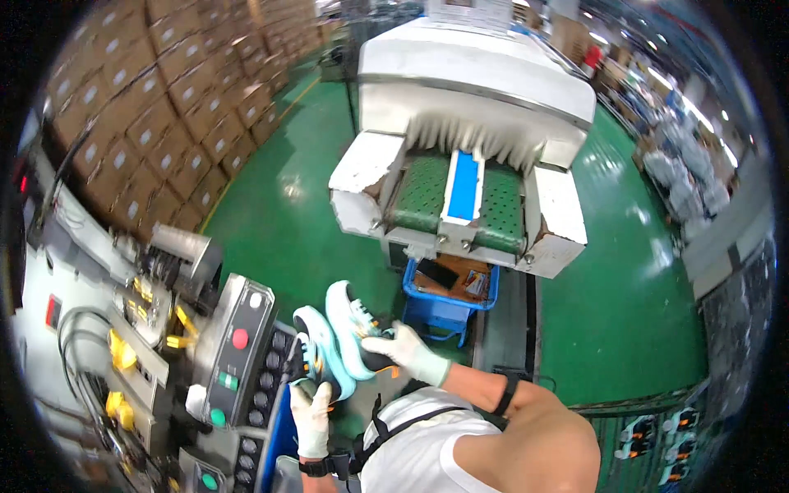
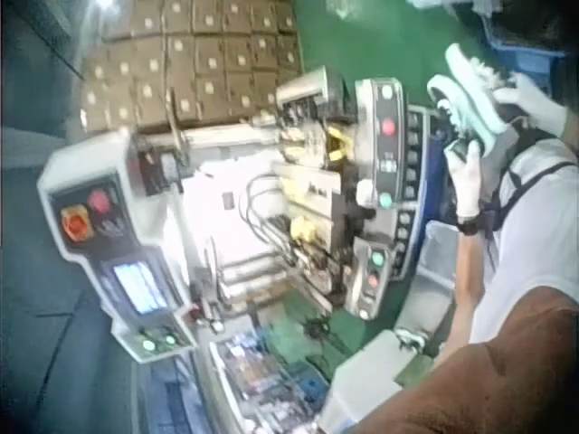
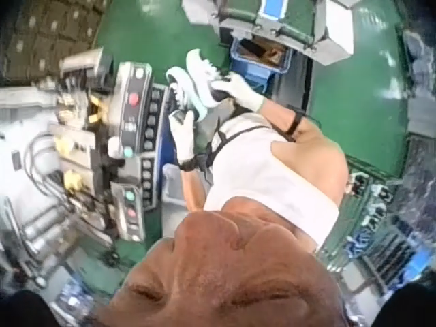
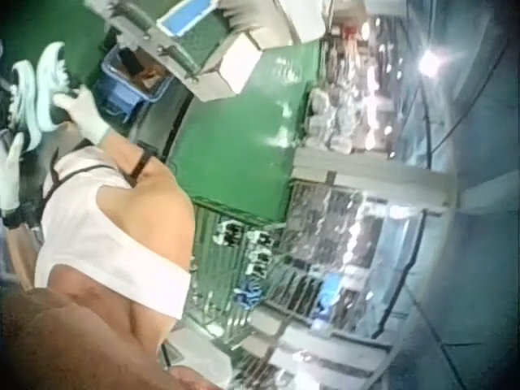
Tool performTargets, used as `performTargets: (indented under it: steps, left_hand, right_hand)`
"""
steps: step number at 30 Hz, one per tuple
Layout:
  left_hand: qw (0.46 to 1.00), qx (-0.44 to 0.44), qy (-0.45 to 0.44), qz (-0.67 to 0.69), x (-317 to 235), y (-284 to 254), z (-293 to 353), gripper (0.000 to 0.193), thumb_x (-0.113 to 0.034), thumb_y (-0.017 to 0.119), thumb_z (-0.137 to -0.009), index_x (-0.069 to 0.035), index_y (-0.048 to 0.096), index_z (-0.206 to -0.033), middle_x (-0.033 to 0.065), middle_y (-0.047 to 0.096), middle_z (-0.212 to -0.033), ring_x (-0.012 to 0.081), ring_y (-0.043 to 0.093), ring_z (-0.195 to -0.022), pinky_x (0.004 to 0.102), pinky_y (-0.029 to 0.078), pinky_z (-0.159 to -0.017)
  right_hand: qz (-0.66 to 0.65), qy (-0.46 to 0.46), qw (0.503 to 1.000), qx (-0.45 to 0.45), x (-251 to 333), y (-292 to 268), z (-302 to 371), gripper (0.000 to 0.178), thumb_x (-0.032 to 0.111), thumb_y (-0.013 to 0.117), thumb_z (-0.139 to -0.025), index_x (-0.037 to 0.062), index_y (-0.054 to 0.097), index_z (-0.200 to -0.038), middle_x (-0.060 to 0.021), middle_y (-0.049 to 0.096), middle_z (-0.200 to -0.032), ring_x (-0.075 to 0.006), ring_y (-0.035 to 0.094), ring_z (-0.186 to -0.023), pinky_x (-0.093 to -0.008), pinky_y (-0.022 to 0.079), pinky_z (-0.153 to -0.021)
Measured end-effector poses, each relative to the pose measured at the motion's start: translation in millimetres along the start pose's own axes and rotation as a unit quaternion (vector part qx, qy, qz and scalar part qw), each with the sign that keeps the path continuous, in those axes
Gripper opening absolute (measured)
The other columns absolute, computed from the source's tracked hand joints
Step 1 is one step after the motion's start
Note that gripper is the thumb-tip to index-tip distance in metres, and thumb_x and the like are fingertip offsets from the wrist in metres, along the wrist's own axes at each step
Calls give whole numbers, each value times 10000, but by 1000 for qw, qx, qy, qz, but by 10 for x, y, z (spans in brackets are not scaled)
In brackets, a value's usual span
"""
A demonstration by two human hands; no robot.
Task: Operating a specialized pressing machine to attach components of athletic shoes in a factory.
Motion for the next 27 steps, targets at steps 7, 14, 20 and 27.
performTargets:
  steps: [7,14,20,27]
  left_hand:
    - [962,216,164,-42,-1013,2333,-1832,569,-91,685,-862,59,420,-1344,171,567,-1229,228,580,-1090,354,460,-969]
    - [864,126,399,-281,-599,4371,-3477,766,-158,722,-840,62,317,-1452,268,521,-1318,404,535,-1203,413,431,-1035]
    - [865,232,396,-202,-817,4658,-3530,671,-143,636,-901,26,324,-1470,245,404,-1444,355,424,-1350,378,345,-1131]
    - [925,219,138,-277,595,1731,-1998,451,-249,537,-969,-11,506,-1351,231,575,-1290,385,553,-1192,417,443,-1035]
  right_hand:
    - [176,-262,867,-385,1710,-2212,-215,711,223,797,-757,-49,444,-1311,-168,650,-1089,-245,650,-987,-342,509,-897]
    - [371,-36,741,-558,1859,-3461,-1491,866,295,724,-801,-48,276,-1458,-280,482,-1377,-407,571,-1176,-449,465,-1005]
    - [343,-138,752,-546,2118,-4236,-1937,775,331,738,-801,-109,429,-1359,-314,472,-1395,-384,460,-1321,-405,355,-1116]
    - [268,-338,895,-112,1479,-1069,-1614,525,122,574,-966,-56,395,-1427,-211,449,-1454,-292,439,-1349,-391,331,-1133]
Point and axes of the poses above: each hand's wrist, its own z-axis away from the middle knuckle, its own y-axis out of the palm, x = y × z, the point moved 6 cm from there along -z, towards the middle knuckle
